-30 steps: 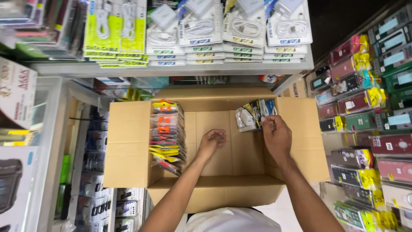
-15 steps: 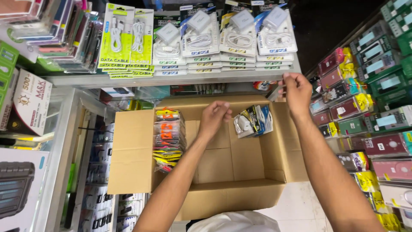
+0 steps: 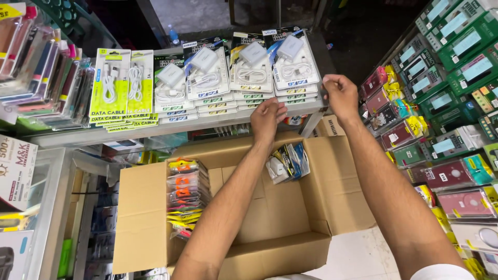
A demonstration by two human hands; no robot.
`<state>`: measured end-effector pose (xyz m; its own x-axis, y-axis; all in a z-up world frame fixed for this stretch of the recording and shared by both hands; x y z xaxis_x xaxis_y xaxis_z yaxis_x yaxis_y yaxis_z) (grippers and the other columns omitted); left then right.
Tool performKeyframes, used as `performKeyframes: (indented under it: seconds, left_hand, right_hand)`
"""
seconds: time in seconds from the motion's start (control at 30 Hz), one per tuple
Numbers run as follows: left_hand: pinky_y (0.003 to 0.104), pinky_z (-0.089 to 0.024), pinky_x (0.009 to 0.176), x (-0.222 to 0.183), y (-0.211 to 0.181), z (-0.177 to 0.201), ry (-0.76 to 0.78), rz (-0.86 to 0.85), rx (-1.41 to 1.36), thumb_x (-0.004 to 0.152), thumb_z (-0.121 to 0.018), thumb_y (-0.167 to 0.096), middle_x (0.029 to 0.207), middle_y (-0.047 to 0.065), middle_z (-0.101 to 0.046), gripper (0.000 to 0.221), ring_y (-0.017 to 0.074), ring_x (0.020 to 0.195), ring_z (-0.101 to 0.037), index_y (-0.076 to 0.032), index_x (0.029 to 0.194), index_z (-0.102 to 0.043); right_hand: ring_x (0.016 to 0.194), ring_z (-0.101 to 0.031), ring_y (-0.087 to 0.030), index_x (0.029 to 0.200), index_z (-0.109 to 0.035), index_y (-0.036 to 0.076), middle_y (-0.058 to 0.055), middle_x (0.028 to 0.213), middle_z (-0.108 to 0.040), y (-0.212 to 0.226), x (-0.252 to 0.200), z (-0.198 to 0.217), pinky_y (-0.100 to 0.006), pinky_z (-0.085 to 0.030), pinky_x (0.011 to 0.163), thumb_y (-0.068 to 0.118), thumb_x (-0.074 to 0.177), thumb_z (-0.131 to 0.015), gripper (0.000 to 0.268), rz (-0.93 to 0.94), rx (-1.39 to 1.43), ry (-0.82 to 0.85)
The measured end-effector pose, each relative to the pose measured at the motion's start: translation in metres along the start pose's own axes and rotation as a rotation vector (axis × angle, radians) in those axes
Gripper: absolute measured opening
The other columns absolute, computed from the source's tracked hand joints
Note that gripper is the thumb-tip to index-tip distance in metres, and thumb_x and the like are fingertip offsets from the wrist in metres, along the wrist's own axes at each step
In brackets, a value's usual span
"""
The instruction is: Sorting through mobile phone chargers and USB cables in a cardboard box within a retail store.
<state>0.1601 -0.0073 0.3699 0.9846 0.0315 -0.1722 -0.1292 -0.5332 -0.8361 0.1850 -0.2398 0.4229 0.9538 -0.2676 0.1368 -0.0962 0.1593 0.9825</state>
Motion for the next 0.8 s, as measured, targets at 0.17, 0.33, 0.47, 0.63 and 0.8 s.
performKeyframes:
  seconds: [0.17,0.33,0.47,0.63,0.8]
  left_hand:
    - [0.034,-0.062,0.082,0.001,-0.003,-0.011,-0.061,0.000,-0.070,0.100,-0.060,-0.010,0.106,0.019,-0.073,0.029,0.0246,0.092,-0.074,0.009,0.121,-0.062]
    - [0.036,-0.063,0.082,0.002,0.002,-0.016,-0.077,-0.001,-0.082,0.100,-0.061,-0.010,0.105,0.021,-0.072,0.028,0.0263,0.090,-0.074,0.011,0.119,-0.062]
    - [0.036,-0.063,0.082,0.001,-0.003,-0.024,-0.077,-0.006,-0.087,0.100,-0.061,-0.011,0.106,0.021,-0.072,0.029,0.0261,0.092,-0.074,0.010,0.120,-0.062]
    - [0.035,-0.062,0.084,0.001,-0.009,-0.033,-0.071,-0.017,-0.082,0.101,-0.061,-0.012,0.108,0.020,-0.072,0.031,0.0253,0.095,-0.074,0.010,0.122,-0.062]
    - [0.035,-0.062,0.086,0.004,-0.011,-0.036,-0.073,-0.010,-0.089,0.100,-0.060,-0.011,0.110,0.020,-0.073,0.031,0.0259,0.098,-0.074,0.010,0.123,-0.061]
  right_hand:
    - [0.073,-0.059,-0.005,0.113,-0.072,0.003,0.000,0.093,-0.072,0.007,0.007,-0.005,-0.021,-0.048,0.064,0.015,0.099,-0.069,0.019,0.004,-0.024,0.014]
    - [0.068,-0.056,-0.005,0.111,-0.072,0.002,0.000,0.087,-0.071,0.005,0.011,-0.011,-0.021,-0.043,0.059,0.014,0.097,-0.069,0.019,-0.046,-0.025,0.058]
    - [0.069,-0.057,-0.005,0.111,-0.072,-0.001,-0.002,0.087,-0.072,0.005,0.014,-0.017,-0.020,-0.045,0.062,0.012,0.097,-0.070,0.019,-0.019,0.049,0.105]
    - [0.065,-0.056,-0.005,0.109,-0.071,-0.001,-0.003,0.087,-0.073,0.021,0.007,-0.020,-0.020,-0.043,0.055,0.011,0.096,-0.070,0.018,-0.179,0.159,0.141]
    - [0.066,-0.059,-0.006,0.113,-0.068,-0.003,-0.008,0.090,-0.075,0.018,0.010,-0.017,-0.020,-0.044,0.053,0.006,0.097,-0.068,0.018,-0.294,0.316,0.150]
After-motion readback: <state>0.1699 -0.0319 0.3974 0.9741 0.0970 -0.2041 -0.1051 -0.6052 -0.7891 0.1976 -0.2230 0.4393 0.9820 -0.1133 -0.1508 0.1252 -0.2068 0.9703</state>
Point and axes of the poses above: each hand's wrist, its own x-axis towards the middle knuckle, its own z-axis out of the back of the hand, y = z × x, the point moved 4 cm from there along x, towards the middle knuckle
